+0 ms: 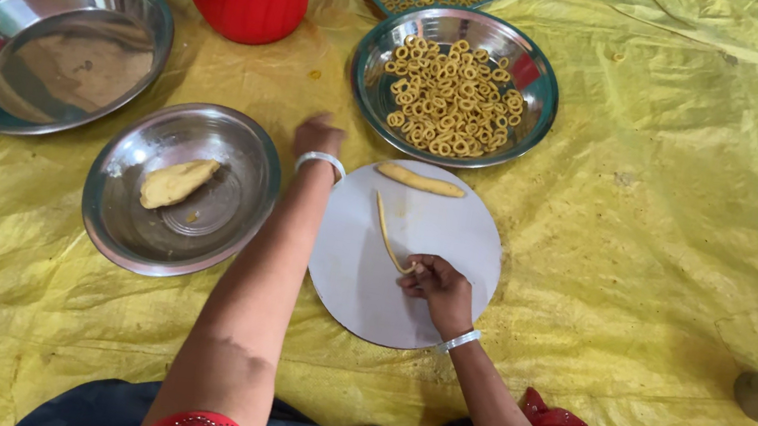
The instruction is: The person rolls small pieces of dough into thin ropes on a white board, then joins the ends to form rings. The finished rings are placed into a metal bowl. The process is repeated continuously with new dough pieces.
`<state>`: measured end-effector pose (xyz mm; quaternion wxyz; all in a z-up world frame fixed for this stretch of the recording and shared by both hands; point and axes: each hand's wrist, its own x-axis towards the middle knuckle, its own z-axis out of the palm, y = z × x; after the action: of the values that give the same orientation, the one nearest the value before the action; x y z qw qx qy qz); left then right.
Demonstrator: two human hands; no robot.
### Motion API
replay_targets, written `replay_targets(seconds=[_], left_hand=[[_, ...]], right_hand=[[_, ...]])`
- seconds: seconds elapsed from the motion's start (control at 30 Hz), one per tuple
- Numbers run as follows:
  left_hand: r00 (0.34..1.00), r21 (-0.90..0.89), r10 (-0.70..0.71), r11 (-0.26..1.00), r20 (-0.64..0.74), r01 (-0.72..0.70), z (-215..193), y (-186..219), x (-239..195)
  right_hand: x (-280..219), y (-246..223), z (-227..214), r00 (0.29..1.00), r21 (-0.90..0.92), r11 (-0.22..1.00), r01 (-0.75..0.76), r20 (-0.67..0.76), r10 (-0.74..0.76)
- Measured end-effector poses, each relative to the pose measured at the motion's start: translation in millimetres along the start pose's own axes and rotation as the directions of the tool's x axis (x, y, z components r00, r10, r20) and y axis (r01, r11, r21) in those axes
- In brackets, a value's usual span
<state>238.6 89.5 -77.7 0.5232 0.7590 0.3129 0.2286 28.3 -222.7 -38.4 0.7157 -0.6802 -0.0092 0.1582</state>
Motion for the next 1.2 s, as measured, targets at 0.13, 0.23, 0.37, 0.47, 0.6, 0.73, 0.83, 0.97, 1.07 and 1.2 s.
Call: replay_targets(seconds=[0.13, 0.23, 0.37, 0.47, 0.6, 0.73, 0.83, 0.97, 1.07, 1.2], left_hand=[[0.802, 0.056, 0.078, 0.997, -0.592, -0.056, -75, -4, 64], [0.709, 0.218, -0.271, 0.828, -0.650, 0.516, -178, 12, 102], [0.923, -0.242, -0.053, 0.969, -0.381, -0.044, -256, 30, 37], [0.946, -0.653, 0.024, 0.729, 0.323, 0.205, -246, 7, -101], [0.262, -0.037, -0.211, 0.710, 0.942, 0.703, -170, -20, -235], [0.454, -0.105, -0.283, 0.744, 0.845, 0.660, -87, -30, -287], [0.589, -0.316, -0.268, 0.640, 0.762, 0.700, -67, -31, -294], [0.593, -0.461, -0.371, 0.388, 0.715, 0.798, -78, -22, -284], [0.602, -0.516, -0.400, 0.310, 0.691, 0.799, -83, -10, -277], [0.681, -0.512, -0.286, 0.483, 0.674, 0.710, -86, -2, -270]], right_hand=[[0, 5, -4, 0.999, 0.023, 0.999, -0.028, -0.044, 0.029], [1, 10, -6, 0.994, -0.004, 0.995, 0.100, 0.040, -0.100], [1, 14, -2, 0.993, -0.061, 0.992, 0.114, 0.021, -0.113], [0, 7, -4, 0.992, -0.076, 0.989, 0.125, 0.001, -0.125], [-12, -8, 7, 0.990, -0.282, 0.956, 0.077, -0.095, -0.107], [-23, -27, 8, 0.981, -0.281, 0.952, 0.122, -0.112, -0.159], [-31, -32, 11, 0.976, -0.334, 0.926, 0.175, -0.067, -0.209], [-34, -29, 22, 0.973, -0.077, 0.970, 0.229, -0.026, -0.231], [-32, -28, 25, 0.990, -0.050, 0.992, 0.118, -0.071, -0.122], [-31, -24, 24, 0.985, 0.078, 0.990, -0.117, -0.117, 0.125]])
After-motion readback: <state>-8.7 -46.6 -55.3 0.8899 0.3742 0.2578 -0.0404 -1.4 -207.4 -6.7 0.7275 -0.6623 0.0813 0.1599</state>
